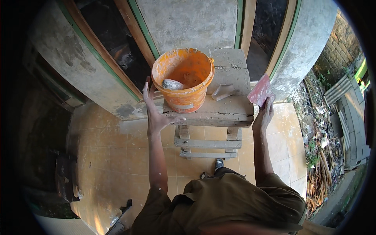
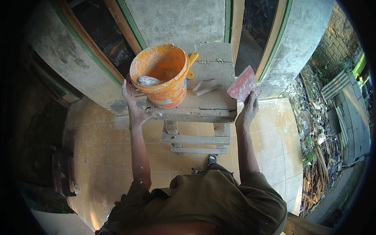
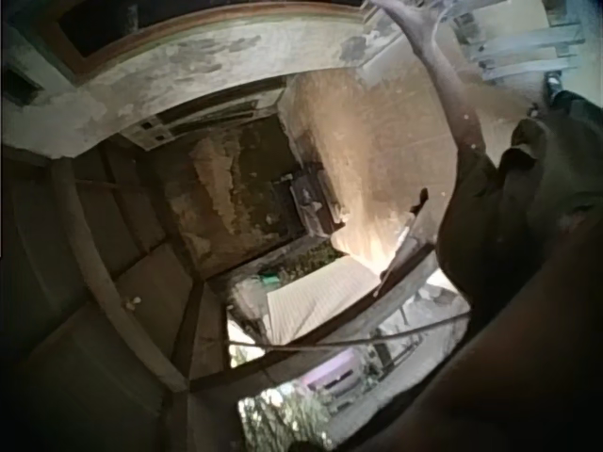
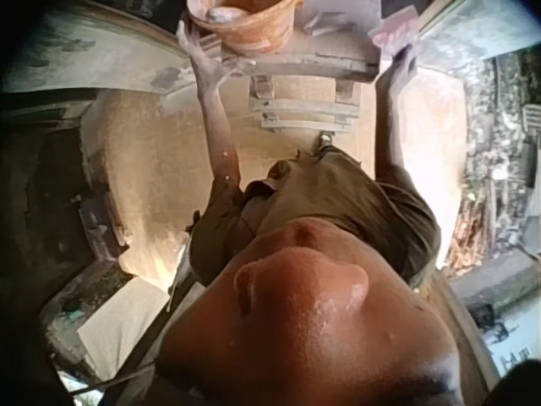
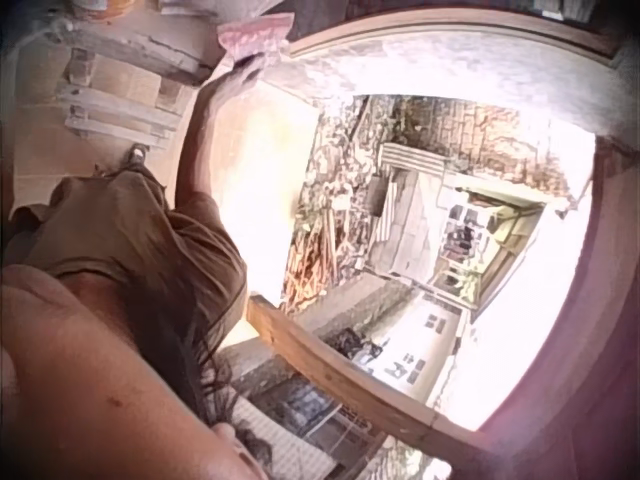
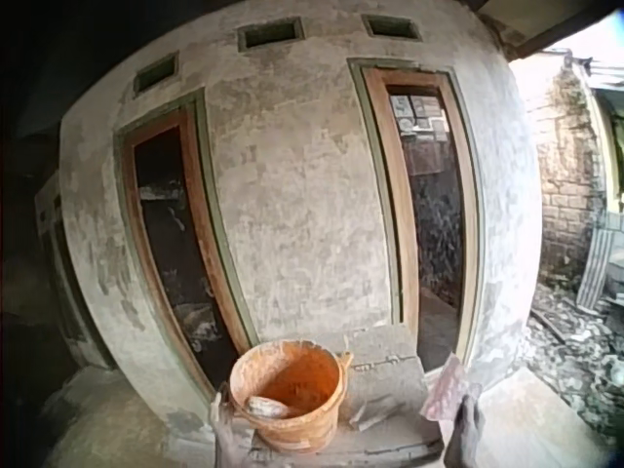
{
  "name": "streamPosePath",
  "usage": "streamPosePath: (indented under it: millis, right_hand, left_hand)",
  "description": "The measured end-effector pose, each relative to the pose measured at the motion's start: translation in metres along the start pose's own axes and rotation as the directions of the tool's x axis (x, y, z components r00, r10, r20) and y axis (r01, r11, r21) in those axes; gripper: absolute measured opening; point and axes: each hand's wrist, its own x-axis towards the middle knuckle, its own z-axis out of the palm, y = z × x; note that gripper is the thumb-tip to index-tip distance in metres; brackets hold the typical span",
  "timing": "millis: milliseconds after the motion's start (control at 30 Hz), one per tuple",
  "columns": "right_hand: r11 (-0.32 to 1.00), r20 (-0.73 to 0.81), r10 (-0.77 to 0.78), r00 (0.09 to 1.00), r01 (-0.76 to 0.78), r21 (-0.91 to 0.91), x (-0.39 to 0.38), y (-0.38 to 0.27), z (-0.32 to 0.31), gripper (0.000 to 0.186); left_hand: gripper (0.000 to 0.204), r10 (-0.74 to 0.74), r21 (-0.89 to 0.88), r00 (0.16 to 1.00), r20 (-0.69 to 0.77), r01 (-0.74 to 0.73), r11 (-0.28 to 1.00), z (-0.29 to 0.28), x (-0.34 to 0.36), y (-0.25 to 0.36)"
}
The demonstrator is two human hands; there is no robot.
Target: The person applies plaster mix from a bucket onto a concrete wall pillar using a trowel, then smooths the plaster with a scraper.
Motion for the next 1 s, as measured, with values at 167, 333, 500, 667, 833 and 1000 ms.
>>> streamPosePath:
  millis: [167, 333, 500, 667, 833, 1000]
  right_hand:
    - [0.998, 0.217, 0.04, 0.975, -0.031, -0.046, 0.007, -0.012, 0.005, 0.036]
    - [0.972, 0.313, 0.053, 0.948, 0.023, -0.234, -0.001, -0.023, 0.018, 0.035]
    - [0.97, 0.382, -0.012, 0.924, 0.103, -0.219, 0.001, -0.017, 0.019, 0.03]
    - [0.978, 0.399, 0.031, 0.916, 0.054, -0.2, 0.0, -0.013, 0.018, 0.024]
    - [0.876, 0.422, 0.042, 0.905, 0.17, -0.452, -0.001, -0.019, 0.019, 0.021]
    - [0.786, 0.652, 0.109, 0.75, 0.337, -0.518, 0.014, -0.039, 0.014, 0.028]
  left_hand:
    - [0.117, 0.031, 0.3, 0.986, 0.167, -0.08, 0.951, -0.02, 0.038, 0.02]
    - [0.099, -0.018, 0.215, 0.981, 0.195, -0.025, 0.976, -0.022, 0.046, 0.014]
    - [0.088, -0.063, 0.096, 0.975, 0.211, 0.044, 0.994, -0.018, 0.063, 0.022]
    - [0.085, -0.066, 0.18, 0.956, 0.285, 0.014, 0.984, -0.021, 0.071, 0.028]
    - [0.084, -0.074, 0.178, 0.955, 0.286, 0.023, 0.984, -0.015, 0.075, 0.025]
    - [0.09, -0.149, 0.185, 0.95, 0.275, 0.1, 0.978, -0.014, 0.065, 0.03]
